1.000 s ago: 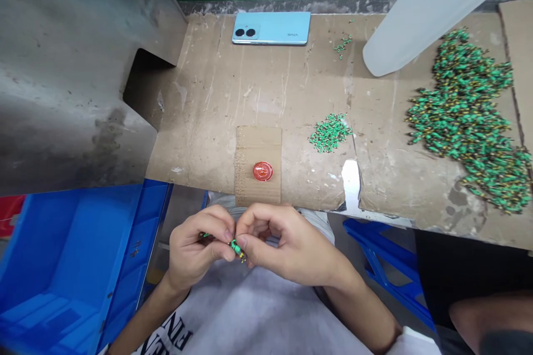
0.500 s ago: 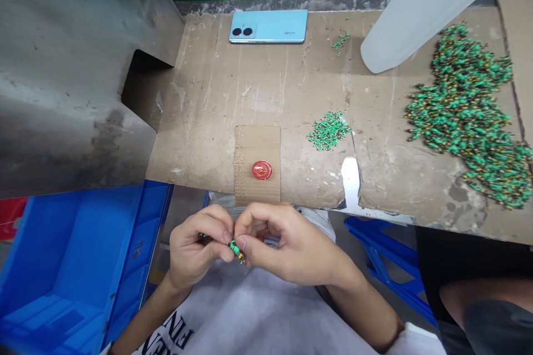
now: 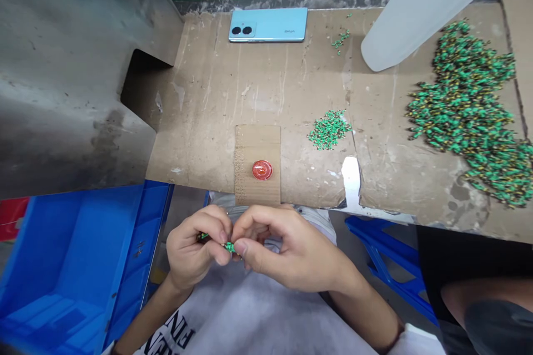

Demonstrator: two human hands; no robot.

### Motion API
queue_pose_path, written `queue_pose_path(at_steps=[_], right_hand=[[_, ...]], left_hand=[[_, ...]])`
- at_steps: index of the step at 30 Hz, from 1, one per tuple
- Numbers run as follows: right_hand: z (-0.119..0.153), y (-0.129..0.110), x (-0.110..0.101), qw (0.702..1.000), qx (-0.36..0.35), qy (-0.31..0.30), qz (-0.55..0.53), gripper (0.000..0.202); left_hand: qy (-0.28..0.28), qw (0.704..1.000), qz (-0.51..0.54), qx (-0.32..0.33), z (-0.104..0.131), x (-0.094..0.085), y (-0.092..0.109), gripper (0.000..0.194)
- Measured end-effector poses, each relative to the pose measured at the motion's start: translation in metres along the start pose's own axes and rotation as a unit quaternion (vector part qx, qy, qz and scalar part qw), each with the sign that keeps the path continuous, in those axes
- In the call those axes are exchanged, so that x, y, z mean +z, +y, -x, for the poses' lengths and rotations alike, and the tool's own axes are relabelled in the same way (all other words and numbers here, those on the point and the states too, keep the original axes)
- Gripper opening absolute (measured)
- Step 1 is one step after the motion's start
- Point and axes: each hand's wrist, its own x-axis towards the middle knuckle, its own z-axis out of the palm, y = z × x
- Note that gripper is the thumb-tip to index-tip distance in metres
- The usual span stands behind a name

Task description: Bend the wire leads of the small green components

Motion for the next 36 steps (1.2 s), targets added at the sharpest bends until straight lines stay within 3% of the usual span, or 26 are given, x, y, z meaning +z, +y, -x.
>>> queue_pose_path(at_steps=[9, 15, 20, 30, 36], right_hand=[[0.001, -0.001, 0.0, 0.994, -0.065, 0.023, 0.086, 0.005], [0.001, -0.002, -0.002, 0.984, -0.099, 0.023, 0.149, 0.011], [0.003, 0.002, -0.004, 0.973, -0.13, 0.027, 0.189, 0.01], [0.004, 0.001, -0.003, 0.965, -0.14, 0.046, 0.215, 0.011], [0.004, 0.001, 0.001, 0.957, -0.157, 0.085, 0.226, 0.014]], left_hand=[[-0.016, 0.992, -0.074, 0.101, 0.0, -0.002, 0.001, 0.017], [-0.067, 0.958, -0.195, 0.2, -0.008, -0.008, 0.011, 0.012], [-0.085, 0.948, -0.224, 0.207, -0.008, -0.012, 0.013, 0.009], [-0.045, 0.956, -0.201, 0.211, -0.008, -0.006, 0.008, 0.009], [-0.021, 0.971, -0.167, 0.167, -0.005, -0.003, 0.008, 0.007]])
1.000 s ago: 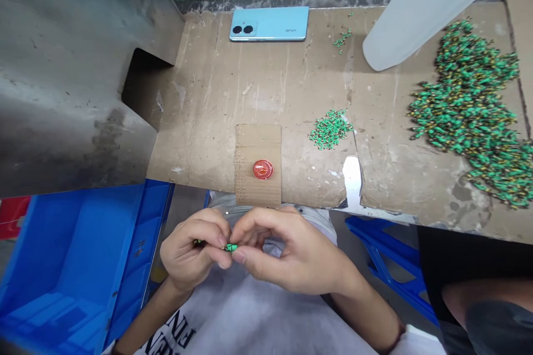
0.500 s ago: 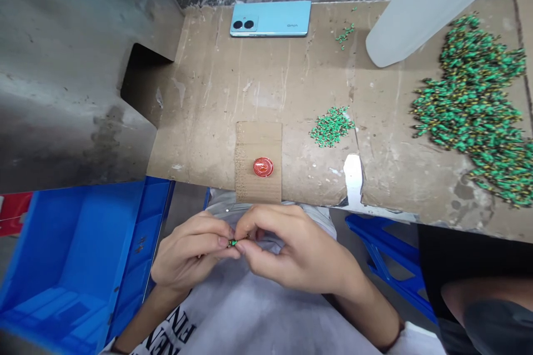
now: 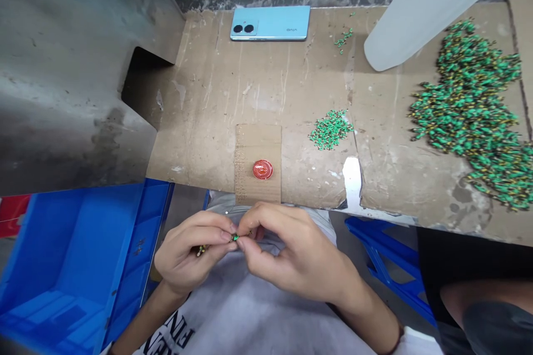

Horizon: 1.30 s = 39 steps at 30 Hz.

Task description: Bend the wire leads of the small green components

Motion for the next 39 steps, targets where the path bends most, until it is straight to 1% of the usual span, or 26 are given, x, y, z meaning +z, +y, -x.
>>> queue_pose_path(at_steps=[4, 8, 11, 14, 21, 25, 29, 34, 39], right_hand=[[-0.002, 0.0, 0.004, 0.999, -0.023, 0.026, 0.015, 0.014], [-0.004, 0.003, 0.009, 0.995, -0.077, 0.038, 0.048, 0.014], [-0.005, 0.007, 0.012, 0.988, -0.118, 0.054, 0.087, 0.015], [-0.004, 0.011, 0.015, 0.981, -0.14, 0.065, 0.116, 0.016], [-0.002, 0.016, 0.018, 0.98, -0.144, 0.061, 0.12, 0.014], [-0.003, 0.017, 0.018, 0.982, -0.142, 0.055, 0.115, 0.014], [-0.002, 0.019, 0.018, 0.979, -0.149, 0.053, 0.13, 0.016], [-0.002, 0.02, 0.019, 0.975, -0.156, 0.06, 0.143, 0.015], [-0.004, 0.016, 0.018, 0.984, -0.132, 0.073, 0.098, 0.017]], left_hand=[[0.016, 0.999, 0.001, -0.032, 0.0, 0.002, 0.002, 0.007], [0.033, 0.999, 0.001, -0.042, 0.0, 0.004, 0.003, 0.014], [0.053, 0.996, 0.001, -0.065, 0.001, 0.005, 0.004, 0.02], [0.067, 0.994, 0.003, -0.087, 0.001, 0.007, 0.006, 0.021], [0.081, 0.986, 0.032, -0.139, -0.001, 0.007, 0.009, 0.02], [0.077, 0.98, 0.063, -0.172, -0.004, 0.004, 0.008, 0.019], [0.073, 0.976, 0.078, -0.192, -0.003, 0.001, 0.005, 0.019], [0.078, 0.976, 0.074, -0.188, -0.002, 0.0, 0.002, 0.02], [0.065, 0.984, 0.052, -0.16, -0.002, -0.001, 0.004, 0.016]])
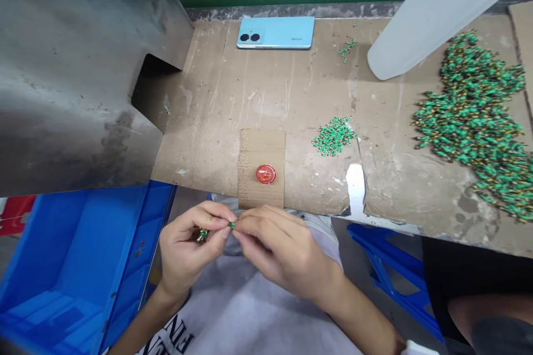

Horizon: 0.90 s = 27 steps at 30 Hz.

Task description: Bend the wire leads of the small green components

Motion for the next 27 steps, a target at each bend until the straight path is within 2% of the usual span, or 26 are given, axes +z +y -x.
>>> queue_pose_path(at_steps=[4, 10, 17, 22, 27], right_hand=[[0.001, -0.001, 0.0, 0.996, 0.055, 0.023, -0.071, 0.015], [0.006, -0.001, -0.001, 0.974, 0.156, 0.025, -0.165, 0.001], [0.003, -0.004, -0.002, 0.921, 0.252, 0.001, -0.299, 0.016], [0.002, -0.005, -0.003, 0.905, 0.258, -0.007, -0.339, 0.015], [0.008, -0.003, -0.004, 0.932, 0.219, -0.027, -0.287, 0.014]], left_hand=[[-0.016, 0.999, -0.001, 0.037, 0.001, 0.002, -0.001, 0.017], [0.004, 0.996, 0.018, 0.084, 0.001, 0.004, -0.004, 0.024], [-0.02, 0.996, 0.022, 0.089, -0.002, 0.0, -0.006, 0.029], [-0.035, 0.994, 0.048, 0.09, -0.002, 0.001, -0.01, 0.033], [-0.037, 0.991, 0.072, 0.102, -0.001, 0.003, -0.015, 0.036]])
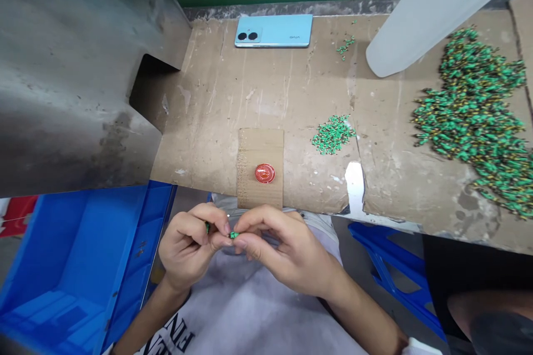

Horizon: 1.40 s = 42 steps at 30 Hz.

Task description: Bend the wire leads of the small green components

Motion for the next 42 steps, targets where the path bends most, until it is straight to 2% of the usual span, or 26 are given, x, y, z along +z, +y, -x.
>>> queue_pose_path(at_steps=[10, 16, 21, 25, 31, 37, 42], right_hand=[[0.0, -0.003, -0.001, 0.987, -0.087, -0.012, 0.137, 0.004], [-0.002, -0.003, -0.001, 0.977, -0.123, -0.017, 0.173, 0.004], [-0.002, -0.004, -0.004, 0.968, -0.14, -0.02, 0.207, 0.006], [-0.002, -0.004, -0.007, 0.969, -0.154, -0.018, 0.191, 0.004], [-0.003, 0.0, -0.006, 0.975, -0.146, -0.014, 0.166, 0.006], [-0.003, 0.002, -0.007, 0.979, -0.132, -0.031, 0.154, 0.005], [-0.005, 0.002, -0.007, 0.976, -0.138, -0.043, 0.161, 0.006]], left_hand=[[-0.007, 0.998, -0.045, 0.039, 0.004, -0.001, -0.004, 0.042], [-0.021, 0.994, -0.085, 0.06, 0.009, -0.003, -0.007, 0.042], [-0.003, 0.998, -0.054, 0.043, 0.005, 0.001, -0.003, 0.046], [0.002, 1.0, 0.019, 0.003, -0.002, 0.002, 0.001, 0.055], [0.007, 0.997, 0.071, -0.016, -0.001, 0.003, 0.002, 0.048], [0.013, 0.999, 0.051, -0.004, 0.004, 0.007, -0.003, 0.041], [-0.003, 1.0, 0.013, -0.001, 0.013, 0.001, -0.007, 0.037]])
